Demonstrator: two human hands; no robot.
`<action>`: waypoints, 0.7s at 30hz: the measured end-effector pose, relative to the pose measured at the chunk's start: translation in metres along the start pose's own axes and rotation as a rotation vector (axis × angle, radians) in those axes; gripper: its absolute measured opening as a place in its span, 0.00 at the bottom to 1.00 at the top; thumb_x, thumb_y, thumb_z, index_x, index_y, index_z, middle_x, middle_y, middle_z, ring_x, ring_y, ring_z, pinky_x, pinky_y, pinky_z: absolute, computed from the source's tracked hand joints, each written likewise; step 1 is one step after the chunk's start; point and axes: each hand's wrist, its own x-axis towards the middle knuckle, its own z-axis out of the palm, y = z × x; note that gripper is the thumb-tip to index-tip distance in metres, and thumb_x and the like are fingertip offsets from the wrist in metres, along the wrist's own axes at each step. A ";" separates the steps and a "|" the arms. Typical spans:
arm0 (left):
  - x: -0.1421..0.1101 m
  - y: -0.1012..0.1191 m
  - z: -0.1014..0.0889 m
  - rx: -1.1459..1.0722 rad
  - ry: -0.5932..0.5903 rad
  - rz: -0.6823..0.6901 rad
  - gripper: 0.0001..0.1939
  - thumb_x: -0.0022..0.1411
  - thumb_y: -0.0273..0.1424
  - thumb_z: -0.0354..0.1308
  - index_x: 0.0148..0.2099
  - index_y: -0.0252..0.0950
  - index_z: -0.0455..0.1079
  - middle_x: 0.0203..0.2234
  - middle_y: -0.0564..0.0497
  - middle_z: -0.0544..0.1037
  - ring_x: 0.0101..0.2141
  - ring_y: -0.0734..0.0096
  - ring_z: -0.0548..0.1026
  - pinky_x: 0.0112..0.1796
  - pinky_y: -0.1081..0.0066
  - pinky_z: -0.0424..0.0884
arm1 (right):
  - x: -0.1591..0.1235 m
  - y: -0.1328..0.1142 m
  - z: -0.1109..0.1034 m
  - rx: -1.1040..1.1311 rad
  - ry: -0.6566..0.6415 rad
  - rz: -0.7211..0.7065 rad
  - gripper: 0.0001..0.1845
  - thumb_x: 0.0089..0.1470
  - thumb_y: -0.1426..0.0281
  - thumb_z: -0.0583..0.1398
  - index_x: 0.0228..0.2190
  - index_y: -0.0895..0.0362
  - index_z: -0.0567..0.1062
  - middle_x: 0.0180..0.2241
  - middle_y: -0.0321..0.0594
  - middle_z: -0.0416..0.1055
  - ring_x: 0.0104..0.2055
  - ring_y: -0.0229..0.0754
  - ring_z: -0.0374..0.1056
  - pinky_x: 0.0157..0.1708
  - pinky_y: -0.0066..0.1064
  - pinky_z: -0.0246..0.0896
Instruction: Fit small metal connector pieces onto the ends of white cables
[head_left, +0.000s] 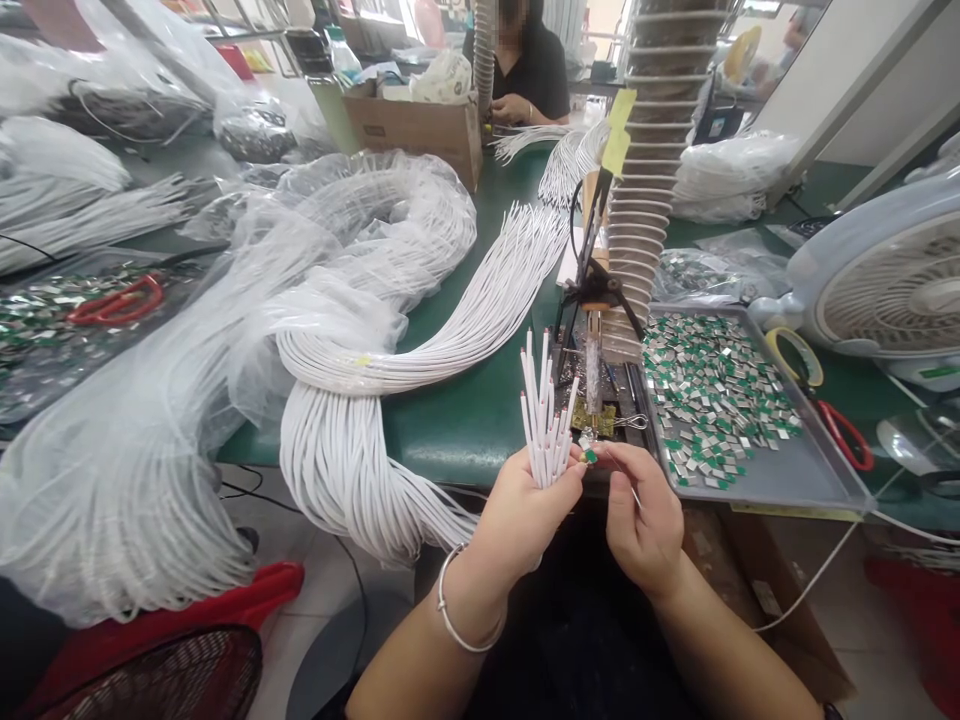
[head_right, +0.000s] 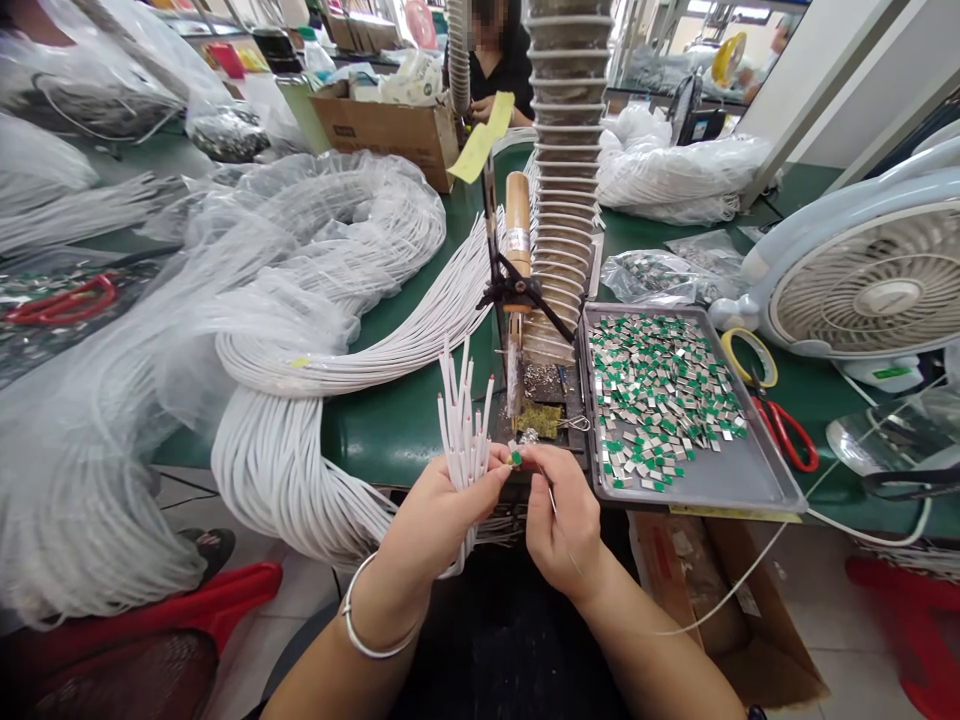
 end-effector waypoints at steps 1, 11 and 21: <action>0.000 0.001 0.000 0.002 0.005 0.008 0.06 0.56 0.30 0.57 0.34 0.32 0.67 0.21 0.58 0.64 0.21 0.80 0.57 0.26 0.75 0.57 | -0.001 0.000 0.001 0.009 0.020 0.030 0.18 0.57 0.79 0.50 0.48 0.57 0.67 0.37 0.44 0.74 0.39 0.40 0.74 0.37 0.33 0.73; 0.002 0.010 0.005 0.085 0.068 0.088 0.04 0.55 0.30 0.57 0.32 0.33 0.68 0.27 0.53 0.71 0.29 0.73 0.67 0.34 0.73 0.64 | -0.002 0.002 0.000 0.073 0.079 0.088 0.12 0.56 0.79 0.53 0.39 0.55 0.70 0.37 0.41 0.76 0.39 0.40 0.75 0.38 0.34 0.74; 0.004 0.016 0.005 0.179 0.106 0.121 0.05 0.54 0.31 0.57 0.32 0.34 0.68 0.29 0.51 0.73 0.33 0.69 0.70 0.36 0.71 0.67 | 0.005 0.002 0.002 0.048 0.071 0.017 0.13 0.54 0.82 0.54 0.39 0.56 0.71 0.38 0.44 0.75 0.42 0.42 0.74 0.40 0.35 0.73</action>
